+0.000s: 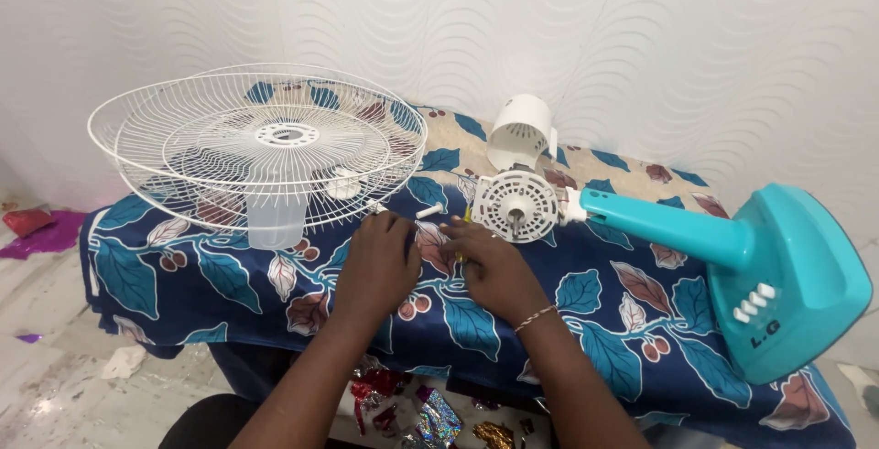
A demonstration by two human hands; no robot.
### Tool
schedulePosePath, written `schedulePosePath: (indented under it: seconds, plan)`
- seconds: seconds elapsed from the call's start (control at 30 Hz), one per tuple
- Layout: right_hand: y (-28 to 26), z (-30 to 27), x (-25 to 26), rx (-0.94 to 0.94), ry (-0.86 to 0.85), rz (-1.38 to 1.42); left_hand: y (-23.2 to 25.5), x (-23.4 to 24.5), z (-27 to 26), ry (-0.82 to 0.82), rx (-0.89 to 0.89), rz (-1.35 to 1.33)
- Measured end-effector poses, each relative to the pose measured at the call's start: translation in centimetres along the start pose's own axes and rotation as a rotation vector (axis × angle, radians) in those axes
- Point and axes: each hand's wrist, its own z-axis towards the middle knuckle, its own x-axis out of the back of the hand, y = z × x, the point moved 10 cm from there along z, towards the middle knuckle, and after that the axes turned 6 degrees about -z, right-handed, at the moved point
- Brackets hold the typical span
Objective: The person assembles a teal electric fan on a table, attaching the motor housing to the stand and securing it with a screwdriver. The person then aligns and fastens the rear fan cage to the motor housing.
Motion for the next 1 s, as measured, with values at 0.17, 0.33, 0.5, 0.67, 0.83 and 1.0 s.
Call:
schedulePosePath:
  seconds: [0.17,0.33,0.5,0.67,0.83,1.0]
  plan:
    - [0.3,-0.3,0.9,-0.027,0.084,0.028,0.3,-0.2,-0.2,-0.019,-0.018,0.035]
    - [0.2,-1.7,2.9,-0.028,0.226,-0.099,2.3,-1.4,0.7,0.0,-0.109,-0.016]
    - [1.1,-3.4,4.7,-0.093,0.421,-0.117,5.2,-3.8,3.0,-0.011,-0.242,-0.137]
    - [6.6,-6.0,6.2,-0.442,0.7,0.164,7.0,-6.2,5.9,-0.054,-0.337,-0.128]
    - [12.3,-8.2,5.6,-0.745,0.83,0.506,6.4,-8.6,8.8,-0.201,-0.294,-0.112]
    - [14.2,-9.4,5.0,-0.98,0.808,0.542,3.9,-10.6,8.9,-0.356,-0.048,-0.232]
